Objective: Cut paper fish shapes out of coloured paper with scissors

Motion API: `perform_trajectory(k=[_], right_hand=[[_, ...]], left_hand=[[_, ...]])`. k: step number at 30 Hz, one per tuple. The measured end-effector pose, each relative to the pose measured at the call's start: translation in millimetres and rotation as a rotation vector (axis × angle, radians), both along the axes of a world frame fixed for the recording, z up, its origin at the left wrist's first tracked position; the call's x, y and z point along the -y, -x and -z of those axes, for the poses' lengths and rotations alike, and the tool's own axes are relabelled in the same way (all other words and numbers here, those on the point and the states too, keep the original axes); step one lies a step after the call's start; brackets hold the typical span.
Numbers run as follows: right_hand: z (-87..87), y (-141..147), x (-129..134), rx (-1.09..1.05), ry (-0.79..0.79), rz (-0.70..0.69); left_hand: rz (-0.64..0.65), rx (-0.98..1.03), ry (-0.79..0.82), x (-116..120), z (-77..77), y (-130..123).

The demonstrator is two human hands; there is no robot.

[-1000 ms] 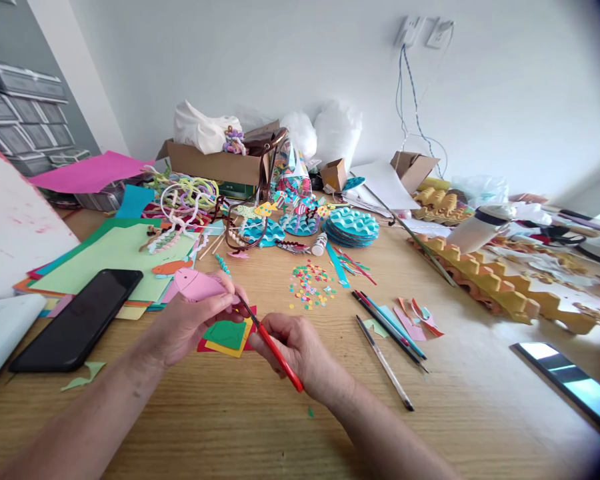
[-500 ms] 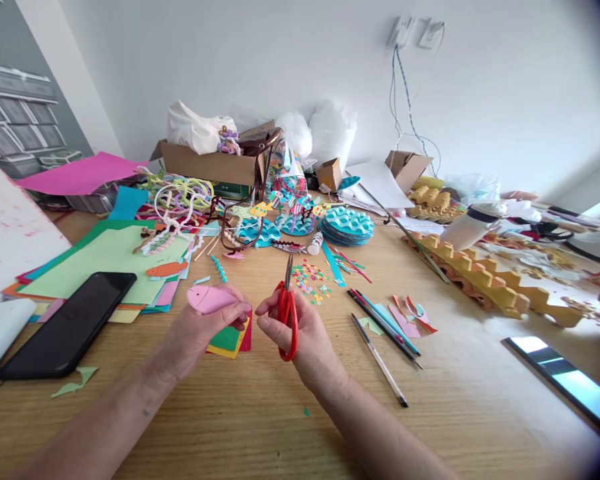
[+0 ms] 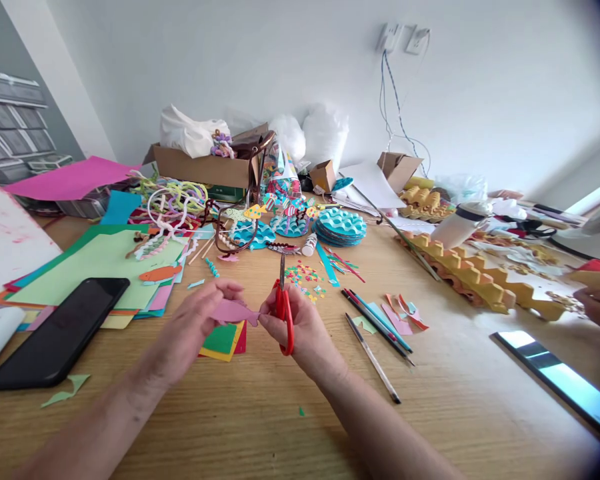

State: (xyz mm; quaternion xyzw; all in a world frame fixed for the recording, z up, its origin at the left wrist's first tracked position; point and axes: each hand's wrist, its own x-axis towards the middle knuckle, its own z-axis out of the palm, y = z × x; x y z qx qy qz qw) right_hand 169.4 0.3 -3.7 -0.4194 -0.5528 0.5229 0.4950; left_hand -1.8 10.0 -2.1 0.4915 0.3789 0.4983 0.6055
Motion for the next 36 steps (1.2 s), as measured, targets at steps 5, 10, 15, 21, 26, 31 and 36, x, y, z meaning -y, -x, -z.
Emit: perform_trajectory(k=[5,10,15,21,26,31,36], right_hand=[[-0.9,-7.7,-1.1,0.419,-0.171,-0.051],[-2.2,-8.2,2.3,0.577,-0.275,-0.1],[-3.4,-6.3,3.3,0.55,-0.268,-0.101],[-4.6,-3.6,0.6,0.163,-0.052,-0.101],[-7.6,-3.9,-0.2,0.0,0.015,-0.053],[-2.6,1.8,3.2,0.001,0.059,-0.116],[5.0,7.7,2.9,0.0,0.082,-0.094]], left_hand=[[0.096,-0.32,-0.124,-6.5,-15.1,14.9],[0.205,-0.735,-0.406,-6.5,-12.1,7.3],[0.25,-0.678,-0.354,-3.3,-6.2,-1.6],[0.221,-0.499,-0.117,1.9,-8.6,-6.9],[0.146,-0.339,0.043,2.8,-9.2,-9.8],[0.081,-0.306,0.02,2.2,-7.0,-11.7],[0.099,-0.315,0.028,2.9,-3.7,-13.3]])
